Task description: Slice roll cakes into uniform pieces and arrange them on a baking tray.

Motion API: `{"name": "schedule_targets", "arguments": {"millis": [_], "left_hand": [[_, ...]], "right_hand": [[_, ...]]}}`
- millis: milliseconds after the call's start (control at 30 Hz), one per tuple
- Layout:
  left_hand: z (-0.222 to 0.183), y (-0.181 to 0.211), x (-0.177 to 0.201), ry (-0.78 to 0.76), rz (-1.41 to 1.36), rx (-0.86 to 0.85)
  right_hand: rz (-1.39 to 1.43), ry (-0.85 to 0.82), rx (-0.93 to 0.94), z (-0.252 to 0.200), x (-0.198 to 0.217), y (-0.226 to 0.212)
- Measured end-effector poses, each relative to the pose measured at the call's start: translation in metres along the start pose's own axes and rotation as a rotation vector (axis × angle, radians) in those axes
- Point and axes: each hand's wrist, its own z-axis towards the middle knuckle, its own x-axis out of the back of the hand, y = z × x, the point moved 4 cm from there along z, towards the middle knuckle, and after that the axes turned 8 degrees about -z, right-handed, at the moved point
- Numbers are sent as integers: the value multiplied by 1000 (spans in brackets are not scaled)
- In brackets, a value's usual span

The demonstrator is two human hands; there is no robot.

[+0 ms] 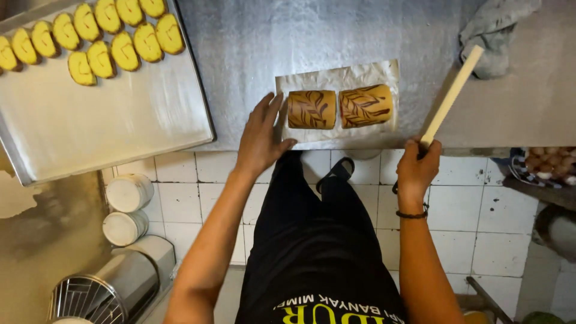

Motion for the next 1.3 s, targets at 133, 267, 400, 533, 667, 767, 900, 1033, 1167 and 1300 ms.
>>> {"name": "schedule_targets", "arguments": {"millis": [133, 267, 400, 533, 667, 767, 900, 1033, 1167, 1300], "left_hand": [[43, 34, 5, -178, 68, -248], [61, 26, -20, -430, 176, -282], [61, 4, -30, -406, 181, -271], [42, -8, -28, -376, 106, -247], [49, -22, -7, -339, -165, -262], [41, -38, -5, -361, -305, -246], [39, -41, 1, -449, -197, -89], [36, -39, -2, -396, -182, -122], [39, -41, -4, -402, -133, -89], [40, -42, -3, -320, -130, -229]], "right_hand": [[89, 11, 61, -6, -3, -1], [-96, 117, 374, -13, -14, -1], [70, 79, 93, -36, -29, -29], [-90, 118, 34, -92, -37, -38], [14, 42, 2, -134, -62, -41], [-231, -36, 180, -159, -81, -53], [-688, -57, 311, -168, -112, -67], [-744, -47, 509, -167, -129, -91], [-768, -108, 497, -153, -145, -98], [-798, -115, 457, -146, -153, -102]]}}
